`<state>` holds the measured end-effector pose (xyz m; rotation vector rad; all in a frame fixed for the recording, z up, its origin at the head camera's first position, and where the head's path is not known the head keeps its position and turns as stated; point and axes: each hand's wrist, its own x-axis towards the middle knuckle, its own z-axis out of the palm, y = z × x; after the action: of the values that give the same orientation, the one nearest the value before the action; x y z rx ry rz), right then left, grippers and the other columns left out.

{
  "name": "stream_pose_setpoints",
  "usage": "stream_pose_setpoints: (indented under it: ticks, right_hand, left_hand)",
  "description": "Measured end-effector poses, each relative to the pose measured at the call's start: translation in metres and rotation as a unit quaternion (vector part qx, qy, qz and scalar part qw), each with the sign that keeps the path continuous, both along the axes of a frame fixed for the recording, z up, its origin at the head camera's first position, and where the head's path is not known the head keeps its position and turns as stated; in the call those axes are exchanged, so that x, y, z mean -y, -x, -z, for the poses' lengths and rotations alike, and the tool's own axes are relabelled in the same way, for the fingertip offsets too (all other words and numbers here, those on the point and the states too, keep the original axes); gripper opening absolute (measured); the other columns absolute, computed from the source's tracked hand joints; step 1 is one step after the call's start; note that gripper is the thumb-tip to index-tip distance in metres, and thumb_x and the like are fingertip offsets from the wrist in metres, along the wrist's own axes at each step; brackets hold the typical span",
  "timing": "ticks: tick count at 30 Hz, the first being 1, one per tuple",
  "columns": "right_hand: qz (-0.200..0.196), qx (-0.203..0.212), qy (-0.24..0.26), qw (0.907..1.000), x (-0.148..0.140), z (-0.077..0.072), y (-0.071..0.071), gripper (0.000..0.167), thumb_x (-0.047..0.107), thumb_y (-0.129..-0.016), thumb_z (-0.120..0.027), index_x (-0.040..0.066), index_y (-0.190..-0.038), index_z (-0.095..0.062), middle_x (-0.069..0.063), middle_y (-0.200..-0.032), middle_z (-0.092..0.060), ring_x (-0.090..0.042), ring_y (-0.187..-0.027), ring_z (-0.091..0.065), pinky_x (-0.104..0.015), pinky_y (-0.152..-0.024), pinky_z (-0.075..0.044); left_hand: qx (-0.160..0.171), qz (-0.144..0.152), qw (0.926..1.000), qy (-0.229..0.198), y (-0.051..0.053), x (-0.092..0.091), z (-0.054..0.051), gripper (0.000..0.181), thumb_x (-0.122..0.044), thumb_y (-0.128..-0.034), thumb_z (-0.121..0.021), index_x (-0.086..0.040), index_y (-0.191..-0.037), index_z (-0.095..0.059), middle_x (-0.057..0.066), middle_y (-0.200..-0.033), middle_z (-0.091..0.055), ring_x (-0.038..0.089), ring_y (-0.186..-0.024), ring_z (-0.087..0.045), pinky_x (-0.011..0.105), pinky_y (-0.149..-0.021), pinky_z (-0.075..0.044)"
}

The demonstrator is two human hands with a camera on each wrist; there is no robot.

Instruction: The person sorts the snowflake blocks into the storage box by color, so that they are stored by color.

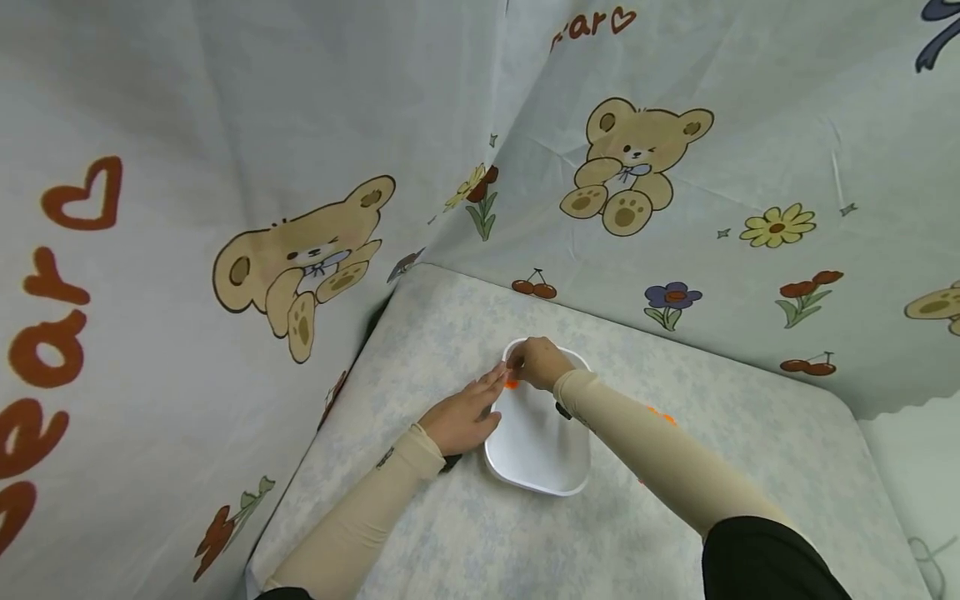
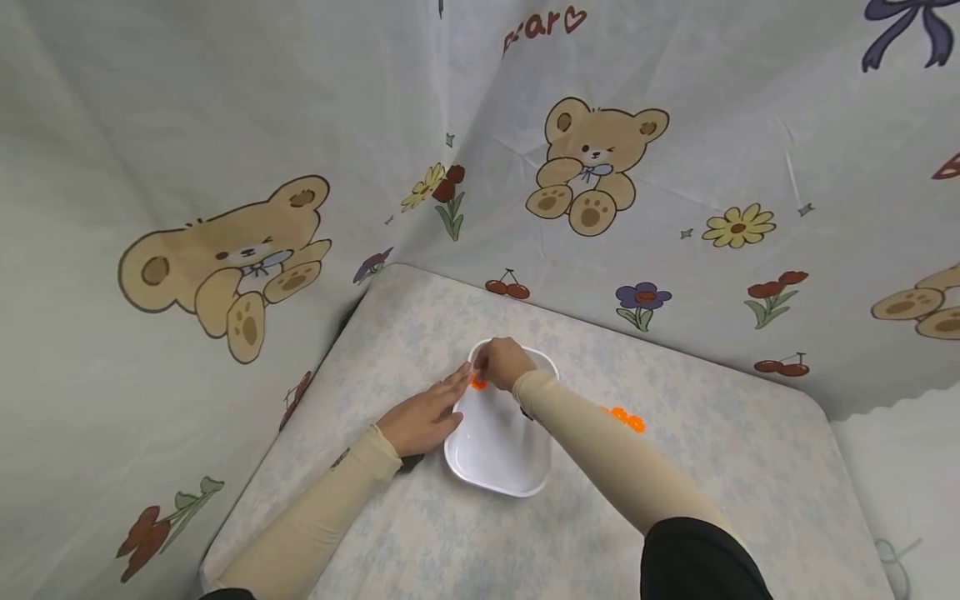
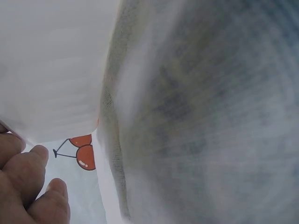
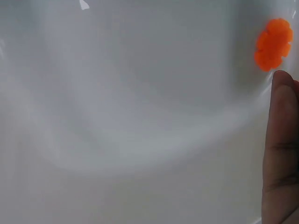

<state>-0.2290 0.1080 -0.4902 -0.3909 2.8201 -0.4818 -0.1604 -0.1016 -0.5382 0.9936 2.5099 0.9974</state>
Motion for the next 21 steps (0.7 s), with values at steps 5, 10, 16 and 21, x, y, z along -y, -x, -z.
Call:
stream_pose_setpoints:
  ticks: [5, 10, 16, 21]
  right_hand:
    - [0.017, 0.034, 0.002, 0.9993, -0.004, -0.019, -0.005, 0.010, 0.011, -0.090, -0.081, 0.011, -0.100, -0.081, -0.002, -0.095, -0.079, -0.017, -0.086, -0.069, -0.036, -0.083, -0.061]
    - [0.031, 0.043, -0.002, 0.9986, -0.013, -0.030, -0.009, 0.016, 0.015, -0.090, -0.082, 0.008, -0.105, -0.081, -0.003, -0.099, -0.079, -0.017, -0.087, -0.069, -0.035, -0.082, -0.062]
    - [0.044, 0.043, -0.002, 0.9981, -0.027, -0.035, -0.012, 0.021, 0.017, -0.089, -0.084, 0.007, -0.107, -0.081, -0.005, -0.098, -0.079, -0.018, -0.088, -0.070, -0.038, -0.084, -0.062]
    - [0.056, 0.047, 0.007, 0.9973, -0.040, -0.041, -0.016, 0.020, 0.018, -0.089, -0.084, 0.008, -0.106, -0.081, -0.006, -0.100, -0.079, -0.020, -0.091, -0.071, -0.039, -0.084, -0.062]
  left_hand:
    - [0.014, -0.007, 0.9999, 0.001, 0.000, 0.001, 0.000, 0.065, -0.034, -0.1106, -0.043, -0.020, -0.168, -0.016, -0.016, -0.175, -0.001, 0.014, -0.161, -0.018, 0.040, -0.134, -0.020]
    - [0.015, -0.011, 0.9998, 0.012, 0.001, 0.001, -0.003, 0.066, -0.034, -0.1105, -0.044, -0.019, -0.168, -0.016, -0.017, -0.174, 0.001, 0.015, -0.162, -0.017, 0.037, -0.134, -0.019]
    - [0.021, -0.018, 0.9994, 0.021, -0.001, 0.001, -0.004, 0.066, -0.036, -0.1102, -0.044, -0.023, -0.168, -0.015, -0.018, -0.174, 0.001, 0.014, -0.161, -0.016, 0.037, -0.134, -0.021]
    - [0.020, -0.018, 0.9994, 0.022, -0.002, 0.001, -0.004, 0.066, -0.042, -0.1100, -0.040, -0.025, -0.168, -0.015, -0.019, -0.174, -0.001, 0.012, -0.161, -0.016, 0.037, -0.134, -0.021]
